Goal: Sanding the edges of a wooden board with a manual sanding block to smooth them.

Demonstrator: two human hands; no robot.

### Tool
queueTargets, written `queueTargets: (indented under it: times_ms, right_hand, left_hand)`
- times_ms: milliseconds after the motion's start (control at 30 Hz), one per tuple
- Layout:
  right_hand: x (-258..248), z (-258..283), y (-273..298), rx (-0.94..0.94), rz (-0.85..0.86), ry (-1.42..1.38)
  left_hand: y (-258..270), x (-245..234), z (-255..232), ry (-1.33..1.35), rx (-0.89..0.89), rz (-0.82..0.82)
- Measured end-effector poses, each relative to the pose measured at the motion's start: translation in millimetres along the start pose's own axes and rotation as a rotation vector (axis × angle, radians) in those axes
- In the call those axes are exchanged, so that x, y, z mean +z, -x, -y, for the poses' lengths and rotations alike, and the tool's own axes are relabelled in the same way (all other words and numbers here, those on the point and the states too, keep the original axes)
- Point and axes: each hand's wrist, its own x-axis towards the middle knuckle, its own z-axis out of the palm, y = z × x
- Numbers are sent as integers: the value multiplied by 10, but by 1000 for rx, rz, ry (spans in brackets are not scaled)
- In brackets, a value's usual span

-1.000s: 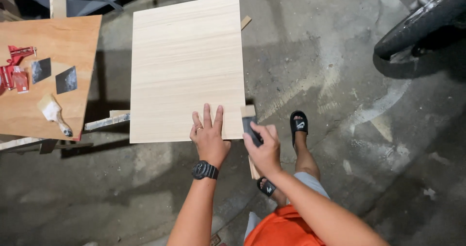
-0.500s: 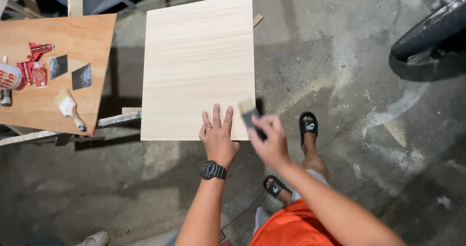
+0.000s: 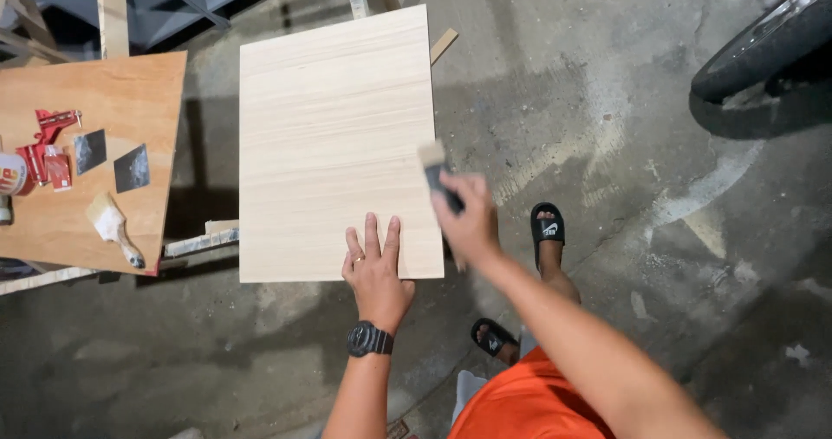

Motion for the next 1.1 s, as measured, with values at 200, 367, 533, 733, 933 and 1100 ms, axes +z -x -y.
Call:
queueTargets:
  times_ms: [200,367,533,733,933,1100]
  right_hand:
    - [-257,90,972,-264,120,108]
    - [72,-228,-293,-313,51,16]
    - [380,-497,-1463,-179,-95,41]
    - [56,-32,-916,-350,108,-46]
    - [265,-387,-1528,-425,126,-39]
    - [676,-811,-2816,-150,-16,44]
  left_hand:
    - [-4,-15,-32,24,-18,-17]
    - [-2,13,32,-93,12,6]
    - [-28,-87,-12,-156,28,41]
    - [-285,-575,-175,11,-32,480]
    - [-777,-526,-501,210,-113,471]
    - [-1032,-230,-576,124,-137,279]
